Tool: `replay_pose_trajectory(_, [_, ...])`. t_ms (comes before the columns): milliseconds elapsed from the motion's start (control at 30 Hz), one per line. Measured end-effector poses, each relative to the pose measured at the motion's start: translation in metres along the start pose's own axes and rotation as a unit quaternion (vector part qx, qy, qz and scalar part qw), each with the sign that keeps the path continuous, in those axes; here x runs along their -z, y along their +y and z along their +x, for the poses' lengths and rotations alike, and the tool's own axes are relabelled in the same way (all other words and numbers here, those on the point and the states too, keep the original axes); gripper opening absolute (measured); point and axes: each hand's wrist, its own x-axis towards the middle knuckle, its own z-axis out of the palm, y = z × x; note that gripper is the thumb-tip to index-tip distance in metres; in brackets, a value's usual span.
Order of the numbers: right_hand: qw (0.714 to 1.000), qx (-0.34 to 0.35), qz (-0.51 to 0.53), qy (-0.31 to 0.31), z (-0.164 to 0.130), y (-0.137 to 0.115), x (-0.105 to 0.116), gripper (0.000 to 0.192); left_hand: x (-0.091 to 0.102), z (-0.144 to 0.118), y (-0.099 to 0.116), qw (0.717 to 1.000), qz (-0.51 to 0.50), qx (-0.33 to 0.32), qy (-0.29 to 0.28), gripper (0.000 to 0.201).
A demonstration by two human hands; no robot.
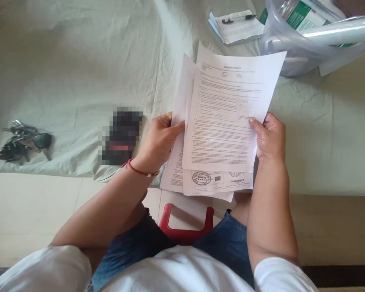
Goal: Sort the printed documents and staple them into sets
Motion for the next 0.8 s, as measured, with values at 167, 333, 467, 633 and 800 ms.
replay_pose_trajectory(167, [1.000,0.013,-0.007,0.023,0.001,0.000,0.006,0.054,-0.004,-0.001,-0.011,0.994,-0.094,0.021,-0.048,0.032])
replay_pose_trajectory(333, [0.998,0.010,-0.012,0.065,-0.003,0.003,0.003,0.052,0.010,-0.014,-0.022,0.990,-0.132,0.035,-0.017,0.045])
replay_pose_trajectory(467, [0.998,-0.017,-0.030,0.048,-0.004,0.009,-0.005,0.049,0.017,-0.020,-0.018,0.987,-0.139,0.070,-0.028,0.044])
replay_pose_trajectory(633, [0.996,-0.038,-0.054,0.052,-0.005,0.011,-0.009,0.051,0.022,-0.021,-0.013,0.983,-0.141,0.112,-0.040,0.031])
replay_pose_trajectory(800, [0.997,-0.028,-0.039,0.057,-0.008,0.007,-0.009,0.066,0.024,-0.017,-0.010,0.974,-0.174,0.132,-0.062,0.036])
